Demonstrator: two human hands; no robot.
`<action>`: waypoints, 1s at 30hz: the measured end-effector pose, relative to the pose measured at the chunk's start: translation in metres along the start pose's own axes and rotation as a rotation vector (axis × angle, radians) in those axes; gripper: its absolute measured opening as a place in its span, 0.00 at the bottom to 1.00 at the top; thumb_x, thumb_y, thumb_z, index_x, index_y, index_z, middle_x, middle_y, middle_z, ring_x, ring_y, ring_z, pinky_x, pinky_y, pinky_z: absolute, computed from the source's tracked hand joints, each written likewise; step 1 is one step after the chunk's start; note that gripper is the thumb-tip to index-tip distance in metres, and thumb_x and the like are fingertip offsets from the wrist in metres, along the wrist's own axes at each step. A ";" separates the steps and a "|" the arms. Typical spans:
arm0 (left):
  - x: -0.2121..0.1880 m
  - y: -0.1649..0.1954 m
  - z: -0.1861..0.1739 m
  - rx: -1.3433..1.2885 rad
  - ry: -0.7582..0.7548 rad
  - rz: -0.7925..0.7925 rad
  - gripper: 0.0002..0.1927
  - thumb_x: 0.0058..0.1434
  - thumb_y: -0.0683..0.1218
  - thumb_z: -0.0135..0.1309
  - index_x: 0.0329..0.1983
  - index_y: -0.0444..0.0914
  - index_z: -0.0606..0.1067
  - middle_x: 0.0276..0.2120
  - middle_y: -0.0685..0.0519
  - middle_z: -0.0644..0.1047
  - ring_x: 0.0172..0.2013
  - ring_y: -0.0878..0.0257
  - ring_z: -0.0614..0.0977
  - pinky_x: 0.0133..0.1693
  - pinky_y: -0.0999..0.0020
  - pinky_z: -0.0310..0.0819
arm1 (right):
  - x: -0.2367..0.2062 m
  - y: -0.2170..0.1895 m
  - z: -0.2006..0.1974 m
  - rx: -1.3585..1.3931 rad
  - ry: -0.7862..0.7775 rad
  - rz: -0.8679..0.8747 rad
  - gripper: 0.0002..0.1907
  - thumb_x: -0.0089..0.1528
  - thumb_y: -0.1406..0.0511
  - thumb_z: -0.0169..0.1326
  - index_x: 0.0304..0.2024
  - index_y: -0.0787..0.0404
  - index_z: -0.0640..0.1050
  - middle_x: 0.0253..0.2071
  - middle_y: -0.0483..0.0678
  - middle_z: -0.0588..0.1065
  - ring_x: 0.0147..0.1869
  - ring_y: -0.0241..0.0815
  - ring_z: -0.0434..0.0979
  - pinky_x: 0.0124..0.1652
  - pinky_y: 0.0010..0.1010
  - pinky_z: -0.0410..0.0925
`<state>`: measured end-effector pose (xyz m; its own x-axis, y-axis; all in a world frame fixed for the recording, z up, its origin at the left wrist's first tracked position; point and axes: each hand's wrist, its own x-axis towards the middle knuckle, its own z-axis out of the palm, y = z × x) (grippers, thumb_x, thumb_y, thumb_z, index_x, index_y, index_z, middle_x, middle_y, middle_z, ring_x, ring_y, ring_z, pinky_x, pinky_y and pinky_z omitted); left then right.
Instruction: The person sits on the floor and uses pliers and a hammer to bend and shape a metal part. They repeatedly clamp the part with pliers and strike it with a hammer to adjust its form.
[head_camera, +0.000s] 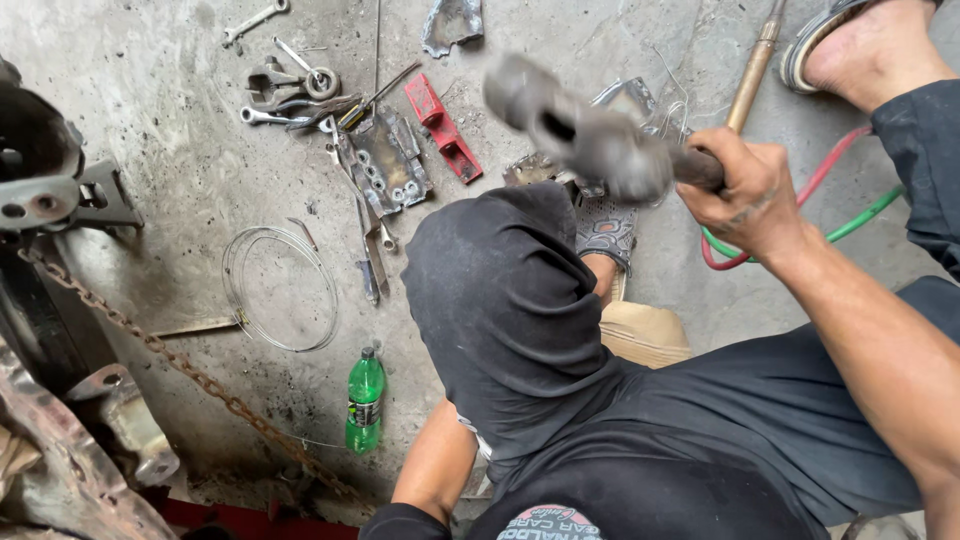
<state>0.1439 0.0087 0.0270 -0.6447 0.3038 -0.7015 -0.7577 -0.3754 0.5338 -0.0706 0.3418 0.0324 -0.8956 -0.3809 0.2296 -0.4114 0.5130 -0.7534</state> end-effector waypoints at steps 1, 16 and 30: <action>0.000 0.000 -0.001 0.021 0.003 -0.004 0.37 0.70 0.52 0.48 0.77 0.40 0.50 0.75 0.51 0.54 0.73 0.59 0.55 0.71 0.64 0.46 | 0.000 0.013 0.003 -0.032 -0.037 0.006 0.14 0.62 0.70 0.63 0.48 0.63 0.74 0.33 0.57 0.76 0.35 0.56 0.80 0.33 0.38 0.69; -0.012 -0.003 -0.002 0.047 0.044 -0.032 0.34 0.66 0.50 0.49 0.72 0.40 0.52 0.69 0.51 0.56 0.68 0.57 0.58 0.67 0.62 0.48 | -0.030 0.072 0.013 -0.316 -0.282 0.350 0.10 0.62 0.64 0.59 0.42 0.60 0.75 0.28 0.59 0.75 0.34 0.62 0.78 0.38 0.51 0.70; -0.011 -0.001 -0.002 0.051 0.043 -0.009 0.31 0.64 0.49 0.50 0.67 0.39 0.54 0.64 0.50 0.58 0.64 0.56 0.60 0.64 0.61 0.50 | -0.018 0.091 0.041 -0.531 -0.534 0.311 0.16 0.60 0.60 0.61 0.49 0.56 0.75 0.30 0.59 0.77 0.38 0.63 0.80 0.39 0.53 0.71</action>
<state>0.1524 0.0041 0.0333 -0.6337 0.2684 -0.7255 -0.7683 -0.3275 0.5499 -0.0853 0.3637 -0.0656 -0.8357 -0.4077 -0.3680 -0.3027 0.9010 -0.3106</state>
